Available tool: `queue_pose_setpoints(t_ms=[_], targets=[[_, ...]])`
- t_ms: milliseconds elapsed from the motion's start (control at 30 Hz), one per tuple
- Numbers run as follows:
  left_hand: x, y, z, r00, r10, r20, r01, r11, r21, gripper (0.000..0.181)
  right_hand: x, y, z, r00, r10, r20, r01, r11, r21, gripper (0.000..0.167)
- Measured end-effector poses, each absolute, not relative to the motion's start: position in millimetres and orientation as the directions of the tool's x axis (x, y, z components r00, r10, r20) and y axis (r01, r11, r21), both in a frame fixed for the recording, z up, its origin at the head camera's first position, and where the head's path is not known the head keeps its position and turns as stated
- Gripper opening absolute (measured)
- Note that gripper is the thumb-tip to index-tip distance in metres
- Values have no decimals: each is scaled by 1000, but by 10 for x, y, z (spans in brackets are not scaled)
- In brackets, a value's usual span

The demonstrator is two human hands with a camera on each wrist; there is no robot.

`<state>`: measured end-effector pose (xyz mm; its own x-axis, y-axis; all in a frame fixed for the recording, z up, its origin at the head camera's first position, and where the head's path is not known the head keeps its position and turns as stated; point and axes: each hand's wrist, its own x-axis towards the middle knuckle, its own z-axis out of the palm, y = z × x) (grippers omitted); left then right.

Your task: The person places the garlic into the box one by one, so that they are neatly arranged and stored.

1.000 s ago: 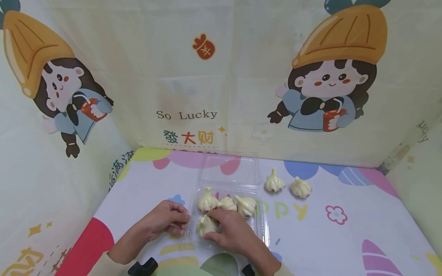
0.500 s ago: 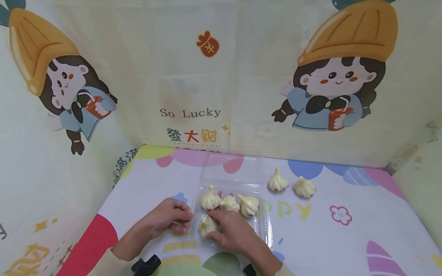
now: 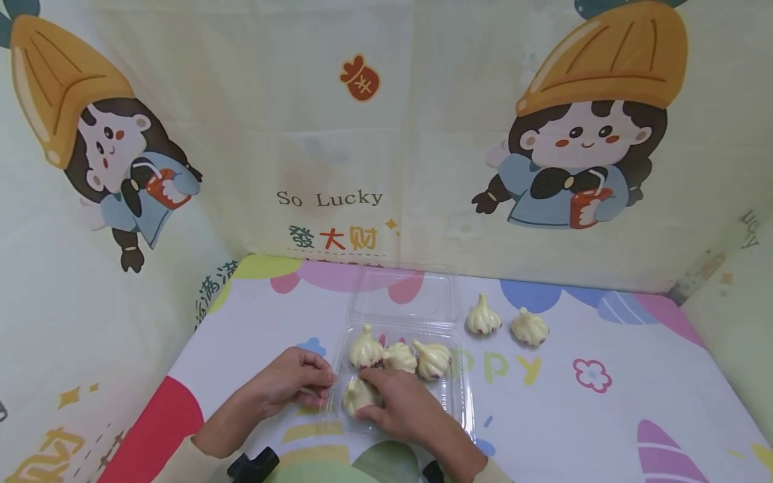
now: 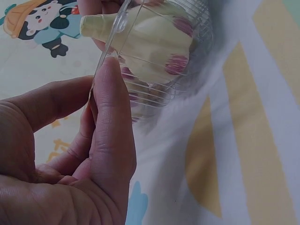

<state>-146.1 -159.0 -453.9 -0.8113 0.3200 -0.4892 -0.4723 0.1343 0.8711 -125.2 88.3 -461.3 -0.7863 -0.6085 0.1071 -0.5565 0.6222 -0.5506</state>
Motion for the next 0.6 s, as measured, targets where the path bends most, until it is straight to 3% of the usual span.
queue_pose_setpoints(t_ms=[367, 600], targets=[[-1461, -1589, -4543, -813, 318, -487, -466, 145, 873, 10, -1236, 907, -4606, -796, -590, 136, -553, 617, -560, 54], [-1459, -1590, -4532, -812, 320, -488, -468, 141, 872, 9, -1224, 952, -4568, -774, -580, 255, -611, 576, -544, 36]])
